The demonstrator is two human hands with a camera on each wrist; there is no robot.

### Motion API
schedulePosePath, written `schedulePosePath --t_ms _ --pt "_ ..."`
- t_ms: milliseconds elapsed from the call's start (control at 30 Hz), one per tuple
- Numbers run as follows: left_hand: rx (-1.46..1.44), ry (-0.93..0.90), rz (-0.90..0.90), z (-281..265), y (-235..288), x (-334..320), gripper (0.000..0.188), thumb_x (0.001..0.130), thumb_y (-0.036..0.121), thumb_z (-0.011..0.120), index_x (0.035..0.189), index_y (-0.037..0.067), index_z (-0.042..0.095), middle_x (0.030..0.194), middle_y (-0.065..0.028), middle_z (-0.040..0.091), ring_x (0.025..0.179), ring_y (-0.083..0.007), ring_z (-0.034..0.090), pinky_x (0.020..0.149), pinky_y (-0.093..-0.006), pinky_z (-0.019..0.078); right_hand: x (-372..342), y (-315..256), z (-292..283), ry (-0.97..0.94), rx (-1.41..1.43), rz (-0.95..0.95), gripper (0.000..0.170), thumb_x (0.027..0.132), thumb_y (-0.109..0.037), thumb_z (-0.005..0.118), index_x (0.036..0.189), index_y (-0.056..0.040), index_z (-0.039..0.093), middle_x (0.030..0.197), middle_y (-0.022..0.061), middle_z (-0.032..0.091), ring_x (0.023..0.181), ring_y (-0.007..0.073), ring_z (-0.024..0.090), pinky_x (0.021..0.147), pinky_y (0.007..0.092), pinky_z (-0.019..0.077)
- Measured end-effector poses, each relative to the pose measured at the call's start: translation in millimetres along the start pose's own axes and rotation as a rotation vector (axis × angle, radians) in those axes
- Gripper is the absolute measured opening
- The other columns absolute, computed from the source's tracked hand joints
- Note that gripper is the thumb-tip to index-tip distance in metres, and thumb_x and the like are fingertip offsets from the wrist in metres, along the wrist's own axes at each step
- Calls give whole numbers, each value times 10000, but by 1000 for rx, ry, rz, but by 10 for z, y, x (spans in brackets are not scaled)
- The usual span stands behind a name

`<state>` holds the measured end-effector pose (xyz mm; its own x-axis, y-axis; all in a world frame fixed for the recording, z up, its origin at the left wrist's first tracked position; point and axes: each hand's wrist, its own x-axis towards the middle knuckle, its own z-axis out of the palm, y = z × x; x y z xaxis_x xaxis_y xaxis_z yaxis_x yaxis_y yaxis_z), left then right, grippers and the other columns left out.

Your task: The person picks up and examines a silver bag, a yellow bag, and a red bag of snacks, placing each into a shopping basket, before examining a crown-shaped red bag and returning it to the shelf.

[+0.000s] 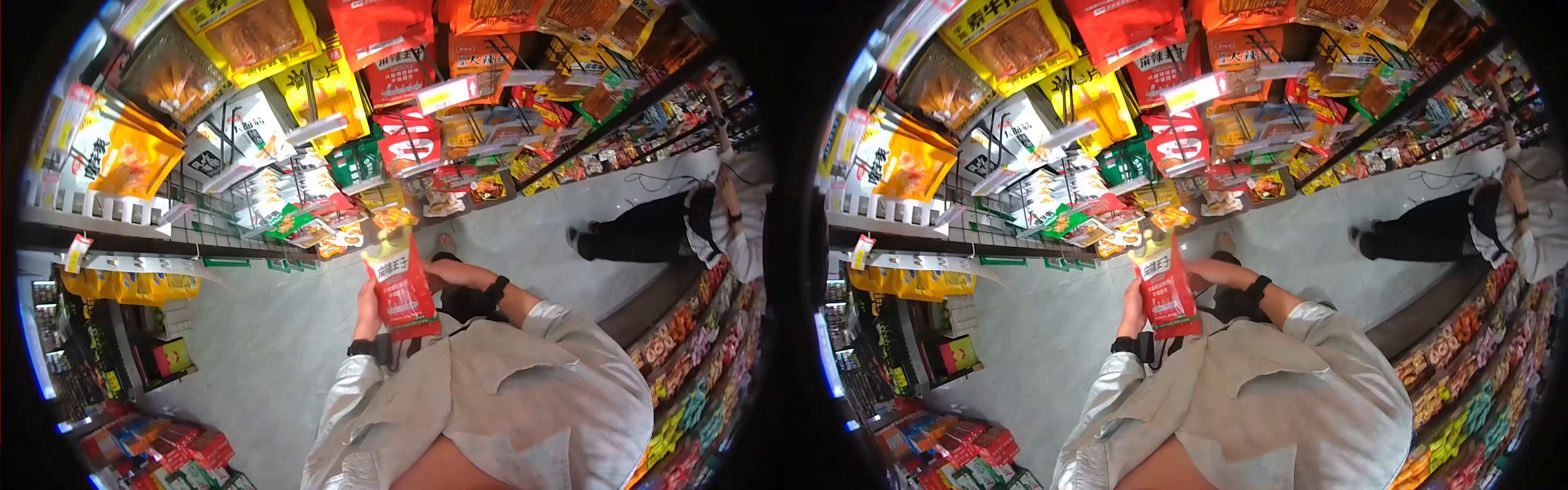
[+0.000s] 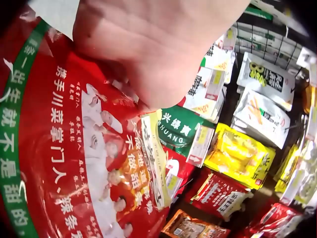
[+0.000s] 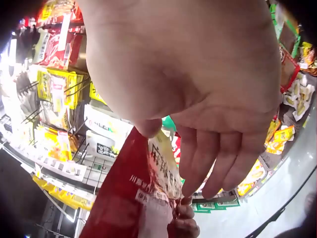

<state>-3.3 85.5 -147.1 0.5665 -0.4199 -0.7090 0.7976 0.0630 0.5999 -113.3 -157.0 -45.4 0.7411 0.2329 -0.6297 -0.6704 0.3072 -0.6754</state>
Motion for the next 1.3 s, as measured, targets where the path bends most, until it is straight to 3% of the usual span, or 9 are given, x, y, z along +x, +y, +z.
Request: schedulePosePath --t_ms 67,167,333,533,667,867,967,1167,1300 --pt "-113 -58 -36 -29 29 -278 308 1027 238 436 1161 7 590 1117 -104 658 1020 -201 637 903 -352 512 -133 124 290 -113 61 21 658 1035 -556 366 1332 -2 562 1293 102 632 1150 196 622 1006 355 480" --pt "-161 -123 -54 -169 -54 -395 400 1051 297 376 1282 9 530 1233 -129 643 1101 -255 632 982 -407 492 -303 302 566 -55 152 93 647 1038 -549 361 1337 -10 560 1310 95 623 1186 189 599 1030 344 460" --pt "-227 -198 46 148 149 -654 390 1040 288 411 1295 15 524 1255 -120 633 1143 -252 609 1000 -408 468 -630 288 726 36 6 -49 625 1006 -520 488 1386 -25 523 1339 85 599 1180 184 593 1032 354 448" --pt "-198 -301 116 619 605 -1066 393 1020 249 465 1325 3 501 1295 -98 602 1181 -215 579 1032 -378 433 -847 293 685 164 -85 -311 488 975 -300 626 1357 -10 538 1288 73 628 1135 157 593 1011 341 459" --pt "-142 -374 172 917 704 -1337 379 1020 201 480 1347 9 477 1332 -85 575 1209 -198 558 1044 -369 419 -1011 294 579 243 -28 -394 407 950 -197 655 1297 1 578 1219 66 663 1086 137 601 981 320 474" --pt "180 -358 221 1146 685 -1607 353 1014 157 524 1350 49 509 1282 -48 612 1169 -143 569 1020 -329 430 -1388 173 491 313 -95 -512 361 952 -201 653 1252 -3 613 1168 62 684 1054 122 607 947 310 480" --pt "268 -389 187 1080 591 -1618 382 1016 175 519 1372 41 500 1350 -62 580 1228 -172 540 1059 -358 400 -1461 114 455 350 -42 -536 359 948 -208 661 1239 -2 617 1148 57 689 1034 117 607 930 310 482" --pt "244 -304 142 1217 517 -1885 363 1023 207 517 1342 35 531 1299 -53 612 1175 -154 568 1025 -341 427 -1444 37 415 373 -75 -590 336 944 -218 671 1197 1 635 1084 46 696 968 105 606 883 308 493" --pt "324 -221 246 1304 484 -1962 360 1025 212 516 1332 25 539 1265 -60 628 1131 -142 589 993 -329 453 -1435 57 429 380 -87 -629 331 946 -234 668 1181 -3 641 1039 38 698 926 97 605 844 299 496"
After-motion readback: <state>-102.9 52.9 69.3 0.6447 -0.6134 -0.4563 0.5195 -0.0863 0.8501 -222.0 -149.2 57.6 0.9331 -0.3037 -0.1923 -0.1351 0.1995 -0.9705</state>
